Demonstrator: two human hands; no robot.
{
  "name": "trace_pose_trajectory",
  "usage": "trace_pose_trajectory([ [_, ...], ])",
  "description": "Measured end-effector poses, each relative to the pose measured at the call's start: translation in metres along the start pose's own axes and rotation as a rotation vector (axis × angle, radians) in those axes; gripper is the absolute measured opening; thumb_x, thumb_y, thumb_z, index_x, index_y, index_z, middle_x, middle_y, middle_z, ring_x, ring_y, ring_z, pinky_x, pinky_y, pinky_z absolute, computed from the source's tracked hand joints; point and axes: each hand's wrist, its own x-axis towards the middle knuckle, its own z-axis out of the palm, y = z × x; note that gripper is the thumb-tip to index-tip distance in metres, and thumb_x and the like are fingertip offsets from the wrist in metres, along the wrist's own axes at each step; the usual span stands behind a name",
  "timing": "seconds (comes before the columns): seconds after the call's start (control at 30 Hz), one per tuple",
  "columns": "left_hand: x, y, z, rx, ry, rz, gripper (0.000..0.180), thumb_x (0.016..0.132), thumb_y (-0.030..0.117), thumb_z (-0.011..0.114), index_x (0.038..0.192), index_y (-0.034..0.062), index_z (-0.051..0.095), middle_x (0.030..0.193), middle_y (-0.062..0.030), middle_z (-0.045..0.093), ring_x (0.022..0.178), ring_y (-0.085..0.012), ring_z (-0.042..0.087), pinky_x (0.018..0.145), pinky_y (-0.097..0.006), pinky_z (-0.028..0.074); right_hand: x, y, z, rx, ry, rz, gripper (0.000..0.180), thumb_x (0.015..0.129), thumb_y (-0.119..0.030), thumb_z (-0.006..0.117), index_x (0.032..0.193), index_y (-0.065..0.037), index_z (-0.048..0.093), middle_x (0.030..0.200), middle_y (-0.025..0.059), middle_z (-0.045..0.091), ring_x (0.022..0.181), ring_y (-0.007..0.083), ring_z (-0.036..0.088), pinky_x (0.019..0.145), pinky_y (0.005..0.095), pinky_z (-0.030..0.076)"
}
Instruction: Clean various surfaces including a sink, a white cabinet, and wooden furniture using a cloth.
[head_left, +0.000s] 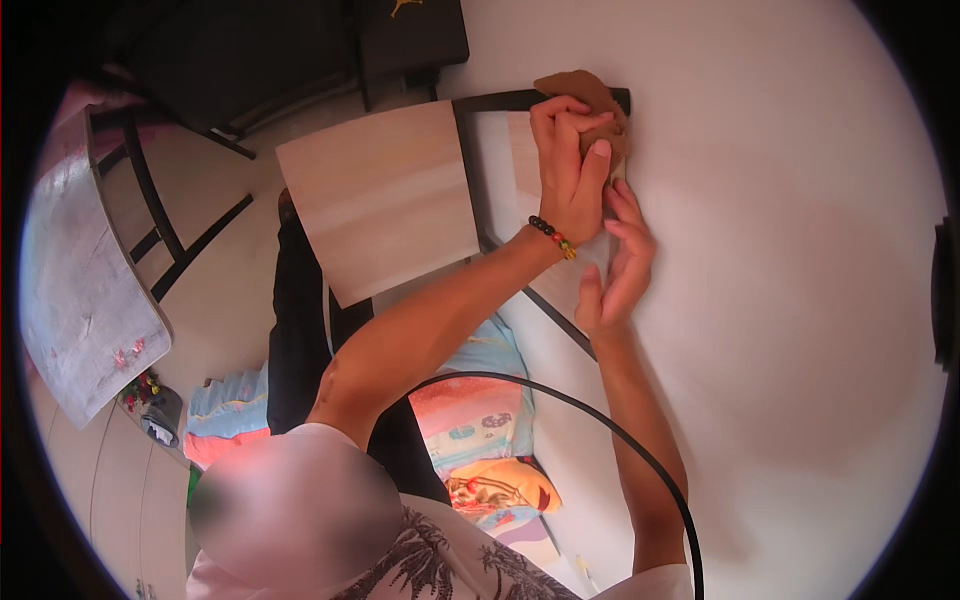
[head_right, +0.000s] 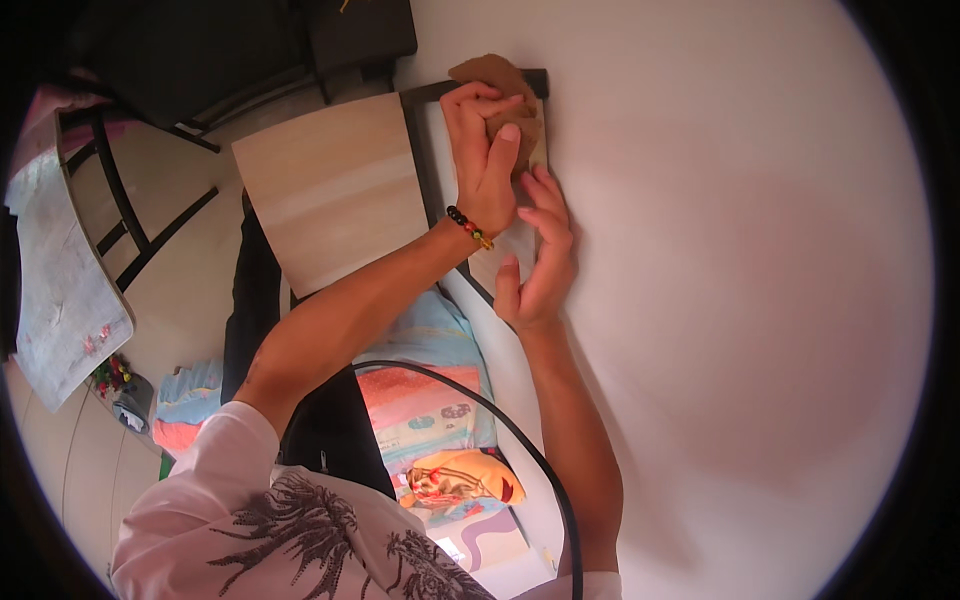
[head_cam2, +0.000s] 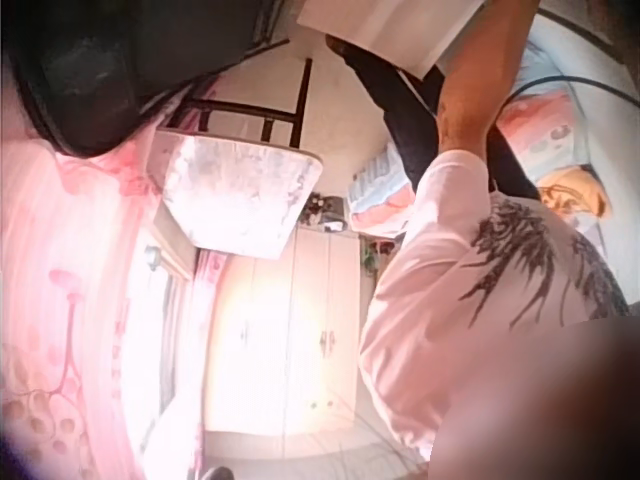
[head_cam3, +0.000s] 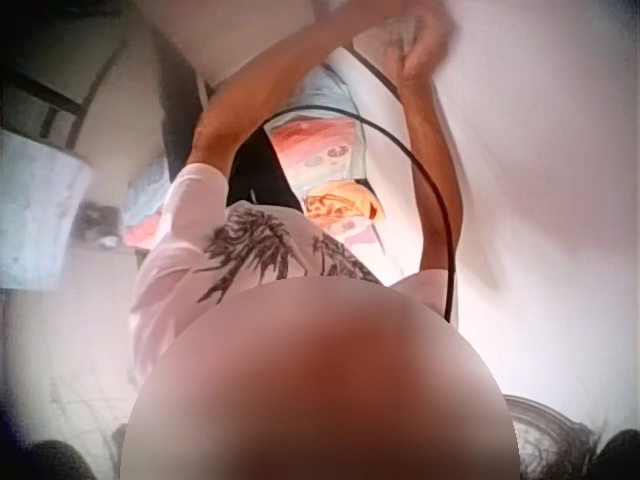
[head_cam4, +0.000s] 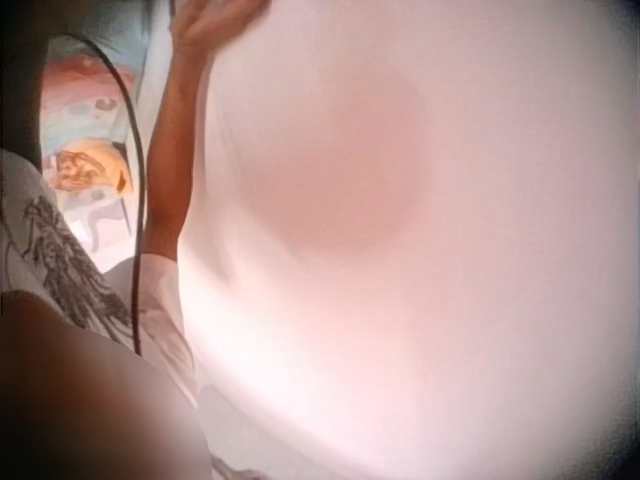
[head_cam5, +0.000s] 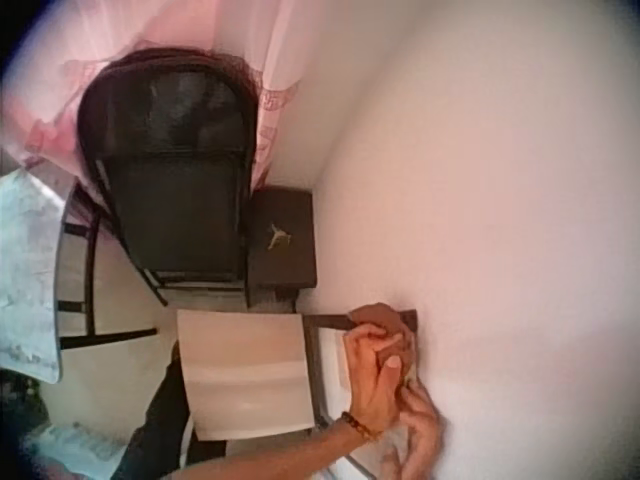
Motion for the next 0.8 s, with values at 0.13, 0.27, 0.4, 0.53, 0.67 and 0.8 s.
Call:
trace_pose_trajectory([
  [0.13, -0.041, -0.027, -0.012, 0.033, 0.014, -0.008, 0.030, 0.098, 0.019, 0.047, 0.118, -0.0006, 0.056, 0.126, -0.0213, 0.041, 0.117, -0.0372, 0.044, 0.107, -0.045, 0.034, -0.004, 0.009, 0.000, 0.010, -0.018, -0.025, 0.048, 0.075, 0.001, 0.044, 0.123, 0.001, 0.045, 0.137, 0.0306, 0.053, 0.137, 0.0472, 0.046, 0.114, 0.0533, 0.038],
  [0.27, -0.118, -0.050, -0.039, 0.139, -0.115, -0.038, 0.028, 0.097, 0.019, 0.049, 0.118, 0.0018, 0.057, 0.123, -0.0224, 0.045, 0.113, -0.0392, 0.045, 0.103, -0.049, 0.035, -0.011, 0.015, 0.002, 0.012, -0.025, -0.013, 0.044, 0.079, 0.000, 0.044, 0.123, 0.001, 0.044, 0.137, 0.0305, 0.053, 0.137, 0.0476, 0.046, 0.114, 0.0541, 0.038],
  [0.4, -0.141, -0.051, -0.038, 0.052, -0.288, 0.194, 0.024, 0.095, 0.016, 0.051, 0.115, 0.0047, 0.057, 0.119, -0.0216, 0.049, 0.106, -0.0376, 0.046, 0.098, -0.049, 0.035, -0.024, 0.024, 0.004, 0.041, -0.054, -0.022, 0.039, 0.095, -0.017, 0.050, 0.129, 0.001, 0.040, 0.143, 0.0317, 0.046, 0.140, 0.0460, 0.042, 0.117, 0.0560, 0.032],
  [0.53, -0.100, -0.057, -0.013, -0.040, -0.145, 0.250, 0.022, 0.094, 0.017, 0.055, 0.113, 0.0051, 0.056, 0.118, -0.0210, 0.049, 0.104, -0.0359, 0.046, 0.096, -0.049, 0.035, -0.027, 0.034, 0.008, 0.038, -0.045, -0.050, 0.042, 0.096, -0.018, 0.051, 0.131, 0.000, 0.038, 0.148, 0.0338, 0.041, 0.141, 0.0461, 0.041, 0.117, 0.0561, 0.032],
  [0.67, -0.049, -0.080, -0.002, 0.047, 0.117, 0.159, 0.023, 0.098, 0.017, 0.047, 0.114, 0.0017, 0.053, 0.119, -0.0228, 0.049, 0.108, -0.0390, 0.046, 0.099, -0.050, 0.034, -0.024, 0.040, 0.011, 0.054, -0.056, -0.084, 0.044, 0.095, -0.013, 0.048, 0.135, 0.001, 0.035, 0.149, 0.0357, 0.037, 0.142, 0.0463, 0.038, 0.120, 0.0564, 0.027],
  [0.8, -0.003, -0.129, -0.007, 0.177, 0.345, 0.029, 0.027, 0.103, 0.021, 0.043, 0.115, -0.0016, 0.050, 0.121, -0.0219, 0.046, 0.112, -0.0358, 0.047, 0.103, -0.045, 0.034, -0.020, 0.038, 0.015, 0.112, -0.038, -0.061, 0.044, 0.095, -0.012, 0.048, 0.134, 0.002, 0.035, 0.147, 0.0349, 0.039, 0.142, 0.0463, 0.039, 0.120, 0.0567, 0.027],
])
